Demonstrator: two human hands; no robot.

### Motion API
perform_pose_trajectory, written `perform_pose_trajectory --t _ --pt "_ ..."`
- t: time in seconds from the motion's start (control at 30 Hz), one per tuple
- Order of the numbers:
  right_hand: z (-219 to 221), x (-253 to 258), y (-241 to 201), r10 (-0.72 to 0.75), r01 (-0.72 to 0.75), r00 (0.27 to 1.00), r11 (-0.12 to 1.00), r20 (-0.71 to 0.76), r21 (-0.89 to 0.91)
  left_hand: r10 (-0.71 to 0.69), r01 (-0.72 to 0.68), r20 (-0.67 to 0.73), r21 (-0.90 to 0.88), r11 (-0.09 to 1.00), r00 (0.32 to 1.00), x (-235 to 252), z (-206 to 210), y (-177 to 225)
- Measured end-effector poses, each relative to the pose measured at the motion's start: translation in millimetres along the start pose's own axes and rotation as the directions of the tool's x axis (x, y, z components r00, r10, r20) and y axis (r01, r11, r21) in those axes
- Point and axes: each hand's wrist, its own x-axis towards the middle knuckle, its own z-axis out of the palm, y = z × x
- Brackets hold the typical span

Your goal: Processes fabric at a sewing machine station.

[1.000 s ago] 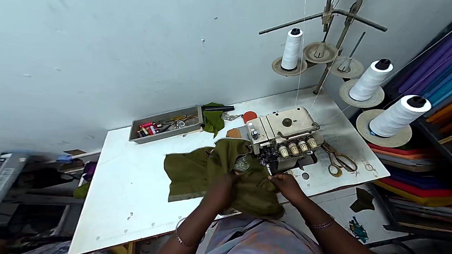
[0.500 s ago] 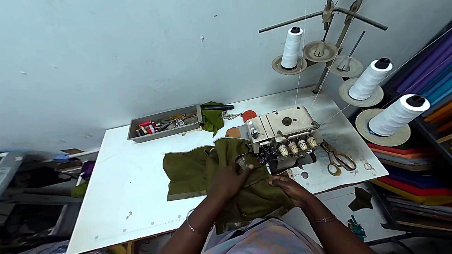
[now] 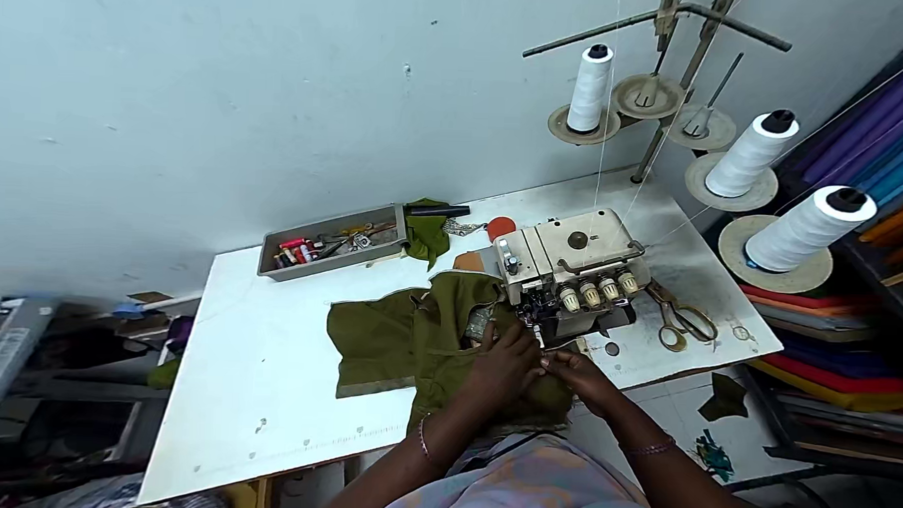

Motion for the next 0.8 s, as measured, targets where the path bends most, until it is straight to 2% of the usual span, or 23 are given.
perform_pose_trajectory --t 0.1,0.23,0.4,0.5,0.63,0.8 --pt "0.2 -0.1 -2.5 -0.013 0.013 1.0 0.996 0.003 -0.087 -0.059 0.059 0.054 0.001 0.998 0.997 -2.2 -1.0 3.4" --pt "0.2 0.3 -2.9 -0.009 0.009 1.0 0.994 -0.002 -0.109 -0.113 0.115 0.124 -0.014 0.993 0.986 -6.9 -0.8 4.6" --pt "-0.1 2.9 -6.9 0.002 -0.004 1.0 0.988 -0.014 -0.154 -0.147 0.146 0.056 0.028 0.989 0.988 -9.5 5.8 4.6" --pt "-1.6 5.9 -10.0 -0.009 0.005 1.0 0.982 -0.016 -0.189 -0.124 0.121 0.051 0.057 0.991 0.991 -8.5 2.4 8.8" --pt "-2.9 8.8 -14.3 -0.023 0.018 0.999 0.978 -0.022 -0.207 -0.069 0.072 -0.022 0.126 0.989 0.997 -8.0 7.7 12.0" --pt "-5.0 11.4 -19.8 0.045 -0.051 0.998 0.977 -0.032 -0.209 -0.086 0.089 -0.023 0.156 0.984 0.996 -6.5 6.8 10.0"
